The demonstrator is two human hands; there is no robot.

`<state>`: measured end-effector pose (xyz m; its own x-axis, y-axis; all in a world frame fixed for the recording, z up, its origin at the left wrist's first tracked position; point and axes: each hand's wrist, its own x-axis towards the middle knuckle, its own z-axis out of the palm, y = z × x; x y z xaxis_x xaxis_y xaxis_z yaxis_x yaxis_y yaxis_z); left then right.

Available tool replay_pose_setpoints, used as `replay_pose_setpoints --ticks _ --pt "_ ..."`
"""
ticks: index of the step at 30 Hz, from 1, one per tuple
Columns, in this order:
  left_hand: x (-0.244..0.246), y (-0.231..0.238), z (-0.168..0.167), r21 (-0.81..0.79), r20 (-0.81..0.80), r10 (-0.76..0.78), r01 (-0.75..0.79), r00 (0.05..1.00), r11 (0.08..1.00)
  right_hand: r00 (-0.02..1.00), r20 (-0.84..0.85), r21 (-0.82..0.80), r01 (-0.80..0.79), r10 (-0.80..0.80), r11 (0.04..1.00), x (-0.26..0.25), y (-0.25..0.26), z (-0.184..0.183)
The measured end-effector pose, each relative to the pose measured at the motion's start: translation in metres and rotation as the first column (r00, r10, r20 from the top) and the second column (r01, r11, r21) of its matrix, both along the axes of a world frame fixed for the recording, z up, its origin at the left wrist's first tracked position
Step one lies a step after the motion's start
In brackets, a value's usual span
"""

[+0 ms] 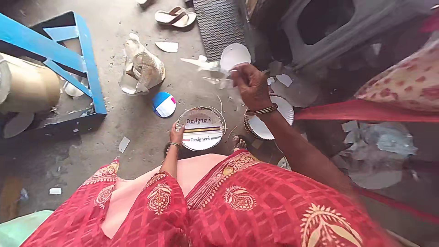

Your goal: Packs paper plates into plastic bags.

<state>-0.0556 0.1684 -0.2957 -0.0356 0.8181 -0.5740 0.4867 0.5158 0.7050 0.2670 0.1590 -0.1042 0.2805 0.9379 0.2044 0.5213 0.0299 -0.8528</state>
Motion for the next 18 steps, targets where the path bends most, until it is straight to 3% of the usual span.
replay_pose_setpoints --ticks 5,8,11,16,18 --pt "0.025 0.014 -0.004 0.017 -0.103 -0.09 0.092 0.991 0.996 0.954 -0.08 0.076 -0.284 0.29 0.956 -0.027 -0.008 0.054" --pt "0.024 0.018 0.009 -0.032 -0.053 -0.154 0.153 0.987 0.988 0.929 -0.059 0.028 -0.364 0.365 0.931 -0.026 -0.009 0.085" --pt "0.024 0.018 0.03 -0.069 0.067 -0.11 0.115 0.992 0.991 0.916 0.077 0.006 -0.396 0.395 0.918 -0.026 -0.014 0.125" --pt "0.02 -0.014 0.093 -0.201 0.076 0.046 -0.03 0.996 0.979 0.874 0.185 0.039 -0.463 0.449 0.885 -0.036 -0.036 0.198" --pt "0.026 -0.024 0.087 -0.256 0.046 0.064 -0.051 0.997 0.965 0.868 0.191 0.068 -0.477 0.458 0.876 -0.041 -0.047 0.225"
